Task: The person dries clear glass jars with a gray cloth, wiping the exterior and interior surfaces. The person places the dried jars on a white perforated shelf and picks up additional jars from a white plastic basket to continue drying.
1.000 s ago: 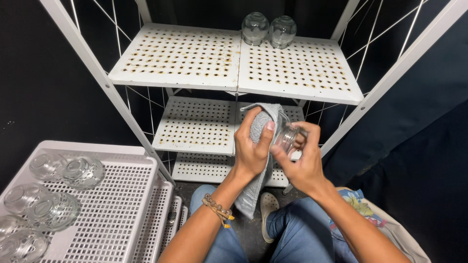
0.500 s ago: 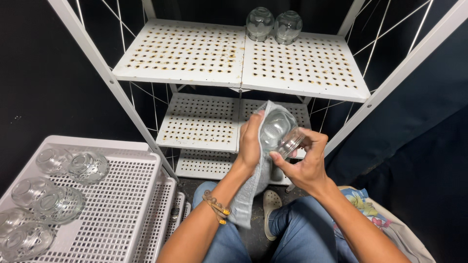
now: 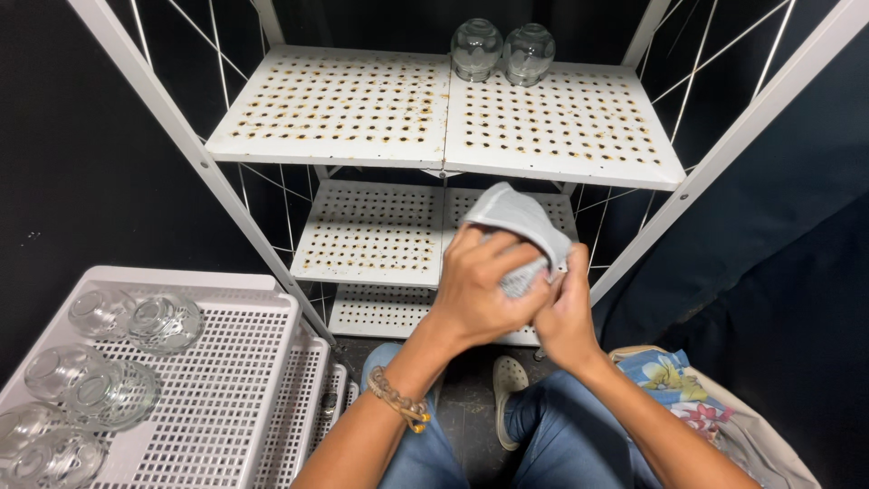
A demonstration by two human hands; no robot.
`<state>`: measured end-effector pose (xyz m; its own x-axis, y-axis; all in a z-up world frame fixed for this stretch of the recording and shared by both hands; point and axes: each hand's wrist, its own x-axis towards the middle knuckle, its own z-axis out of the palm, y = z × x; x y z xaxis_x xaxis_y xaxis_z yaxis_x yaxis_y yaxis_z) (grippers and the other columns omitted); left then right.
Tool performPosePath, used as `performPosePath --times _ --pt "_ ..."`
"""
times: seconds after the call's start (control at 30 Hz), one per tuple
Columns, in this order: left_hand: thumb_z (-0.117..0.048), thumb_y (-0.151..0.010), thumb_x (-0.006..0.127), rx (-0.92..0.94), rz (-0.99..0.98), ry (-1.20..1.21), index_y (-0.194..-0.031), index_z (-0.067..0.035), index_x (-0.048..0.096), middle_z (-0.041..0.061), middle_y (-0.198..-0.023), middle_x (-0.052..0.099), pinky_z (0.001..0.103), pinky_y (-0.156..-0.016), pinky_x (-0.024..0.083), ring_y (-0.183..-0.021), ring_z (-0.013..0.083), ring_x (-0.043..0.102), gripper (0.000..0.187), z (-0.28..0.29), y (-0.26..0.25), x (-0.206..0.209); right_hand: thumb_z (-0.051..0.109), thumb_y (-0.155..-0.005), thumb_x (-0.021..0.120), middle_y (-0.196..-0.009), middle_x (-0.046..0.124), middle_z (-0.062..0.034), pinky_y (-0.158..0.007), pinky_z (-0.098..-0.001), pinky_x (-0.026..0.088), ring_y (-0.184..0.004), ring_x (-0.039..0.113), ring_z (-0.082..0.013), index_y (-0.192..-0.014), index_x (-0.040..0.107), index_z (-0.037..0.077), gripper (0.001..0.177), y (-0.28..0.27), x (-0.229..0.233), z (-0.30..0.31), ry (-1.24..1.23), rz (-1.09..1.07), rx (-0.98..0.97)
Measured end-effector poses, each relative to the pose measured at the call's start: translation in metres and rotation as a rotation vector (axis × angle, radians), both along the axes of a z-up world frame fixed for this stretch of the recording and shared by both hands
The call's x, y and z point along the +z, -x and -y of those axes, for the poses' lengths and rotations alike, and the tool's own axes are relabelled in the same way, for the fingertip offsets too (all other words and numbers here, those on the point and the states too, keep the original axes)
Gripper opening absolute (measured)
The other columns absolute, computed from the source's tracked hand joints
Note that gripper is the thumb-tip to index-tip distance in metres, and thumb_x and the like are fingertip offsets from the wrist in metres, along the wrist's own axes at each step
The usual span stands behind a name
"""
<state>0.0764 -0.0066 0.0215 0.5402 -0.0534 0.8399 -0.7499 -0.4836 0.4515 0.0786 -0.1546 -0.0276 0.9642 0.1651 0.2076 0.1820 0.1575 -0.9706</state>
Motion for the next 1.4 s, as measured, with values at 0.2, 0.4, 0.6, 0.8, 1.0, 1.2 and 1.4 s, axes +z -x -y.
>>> performPosePath --times 0.2,0.4,0.6,0.8,1.0,1.2,1.4 --pt "-0.027 -0.083 0.060 -0.011 0.166 -0.208 -0.101 -0.007 0.071 0.014 -0.085 0.071 0.062 -0.112 0.038 -0.091 0.0379 0.069 0.029 0.017 0.029 0.005 0.030 -0.083 0.071 -0.091 0.057 -0.0171 -0.074 -0.0495 0.051 -0.084 0.062 -0.0314 -0.122 0.036 -0.002 0.061 0.015 -0.015 0.007 0.404 0.489 -0.271" --pt "-0.009 -0.090 0.050 -0.433 -0.266 0.040 -0.131 -0.005 0.066 0.018 -0.123 0.072 0.055 -0.111 0.044 -0.117 0.0439 0.068 0.044 -0.001 0.040 0.026 0.030 -0.075 0.081 -0.098 0.060 -0.0214 -0.071 -0.0482 0.055 -0.082 0.066 -0.0346 -0.129 0.035 -0.008 0.080 0.013 -0.037 0.014 0.403 0.517 -0.314" --pt "-0.030 -0.086 0.076 -0.424 -0.560 0.352 -0.123 -0.024 0.075 -0.004 -0.121 0.076 0.032 -0.105 0.048 -0.119 0.0137 0.068 0.037 -0.008 0.006 -0.003 0.030 -0.068 0.090 -0.104 0.063 -0.0256 -0.067 -0.0469 0.059 -0.080 0.071 -0.0378 -0.136 0.034 -0.014 0.099 0.014 -0.056 0.022 0.404 0.535 -0.356" --pt "-0.063 -0.099 0.054 -0.730 -1.319 1.120 -0.146 0.002 0.045 0.035 -0.114 0.062 0.027 -0.049 0.052 -0.068 0.0203 0.065 0.081 0.011 0.043 0.019 0.039 -0.062 0.096 -0.088 0.072 -0.0092 -0.048 -0.0255 0.046 -0.055 0.061 -0.0159 -0.124 0.044 -0.002 0.091 0.014 -0.022 0.029 0.386 0.683 -0.342" --pt "-0.030 -0.104 0.055 -0.047 -0.259 0.393 -0.156 -0.005 0.031 0.029 -0.166 0.022 0.051 -0.129 0.024 -0.158 0.0424 0.024 0.062 0.037 0.078 -0.018 0.055 -0.099 0.051 -0.094 0.050 -0.0005 -0.078 -0.0256 0.042 -0.086 0.046 -0.0078 -0.109 0.054 0.011 0.046 0.017 0.006 0.023 -0.077 -0.025 -0.193" --pt "-0.039 -0.098 0.064 0.250 0.391 -0.053 -0.119 -0.031 0.078 -0.007 -0.129 0.073 0.044 -0.089 0.048 -0.123 0.0443 0.065 0.026 0.014 0.043 -0.025 0.021 -0.098 0.058 -0.057 0.051 -0.0026 -0.031 -0.0226 0.030 -0.040 0.042 -0.0097 -0.092 0.057 0.007 0.015 0.020 0.003 0.022 -0.317 -0.343 0.046" --pt "-0.019 -0.105 0.060 -0.403 -0.164 0.223 -0.113 -0.005 0.073 0.014 -0.108 0.072 0.048 -0.100 0.055 -0.113 0.0334 0.070 0.021 -0.003 0.011 0.015 0.021 -0.092 0.065 -0.055 0.053 -0.0039 -0.029 -0.0236 0.034 -0.034 0.041 -0.0080 -0.117 0.045 0.002 0.038 0.027 0.011 0.008 -0.078 0.010 0.009"
